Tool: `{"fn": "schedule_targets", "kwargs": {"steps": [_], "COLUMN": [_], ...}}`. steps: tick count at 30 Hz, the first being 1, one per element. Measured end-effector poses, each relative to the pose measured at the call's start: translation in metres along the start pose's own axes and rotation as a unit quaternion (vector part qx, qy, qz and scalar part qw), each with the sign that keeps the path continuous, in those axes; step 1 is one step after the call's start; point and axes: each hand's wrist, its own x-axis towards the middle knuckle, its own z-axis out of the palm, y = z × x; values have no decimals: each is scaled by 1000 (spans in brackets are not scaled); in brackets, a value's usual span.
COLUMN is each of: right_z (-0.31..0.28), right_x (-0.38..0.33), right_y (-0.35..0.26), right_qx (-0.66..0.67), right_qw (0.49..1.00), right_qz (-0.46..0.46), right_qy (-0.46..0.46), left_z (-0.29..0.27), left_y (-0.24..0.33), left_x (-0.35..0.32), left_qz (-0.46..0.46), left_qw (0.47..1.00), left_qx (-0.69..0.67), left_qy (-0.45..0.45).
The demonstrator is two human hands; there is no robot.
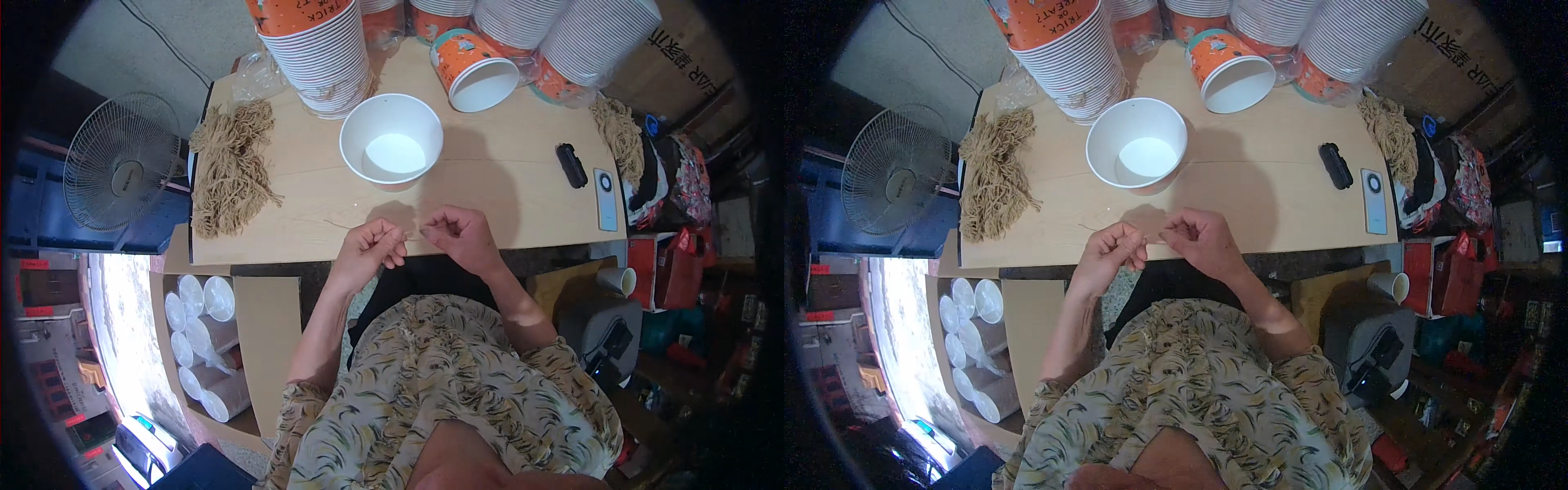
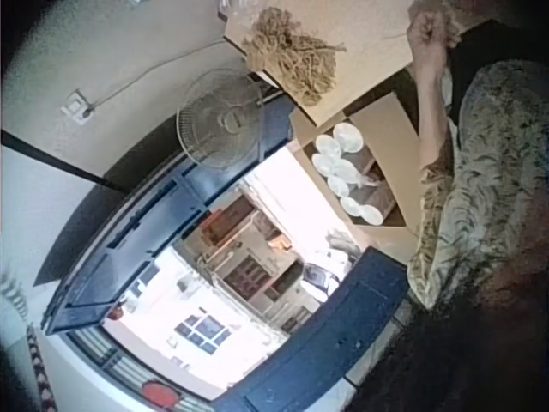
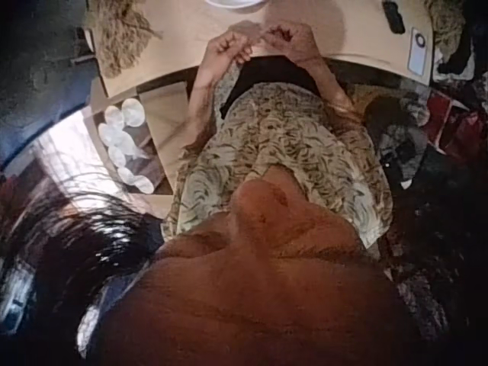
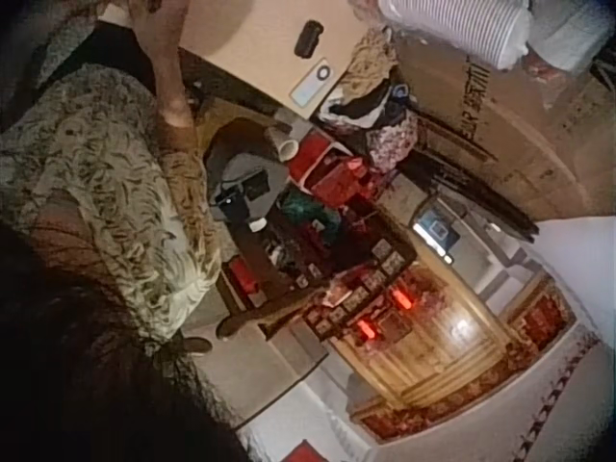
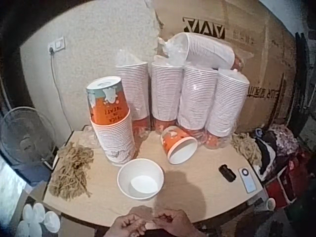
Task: Assembling paper buckets by attaching and tying string handles.
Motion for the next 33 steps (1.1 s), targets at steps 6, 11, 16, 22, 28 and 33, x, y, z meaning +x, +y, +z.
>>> {"fn": "schedule_targets", "kwargs": {"steps": [6,11,16,22,28,33], "right_z": [-9,-36,-53,-15,18,30], "right_x": [2,17,29,43,49,52], "right_y": [-8,-47,-111,-78,-27,-7], "right_qx": [24,30,7,-96,-18,-19], "right_qw": [999,992,982,992,1000,1000], "right_qz": [-23,-71,-135,-78,23,-7], "right_qy": [38,99,130,28,6,12], "left_z": [13,12,-6,0,1,3], "left_y": [4,24,16,-13,-36,-37], "left_x": [9,34,62,47,33,30], "left_qz": [1,5,-11,82,157,161], "left_qw": [1000,999,983,966,938,939], "left_qx": [-26,-5,-6,-14,69,53], "left_qy": [-7,33,184,244,302,299]}}
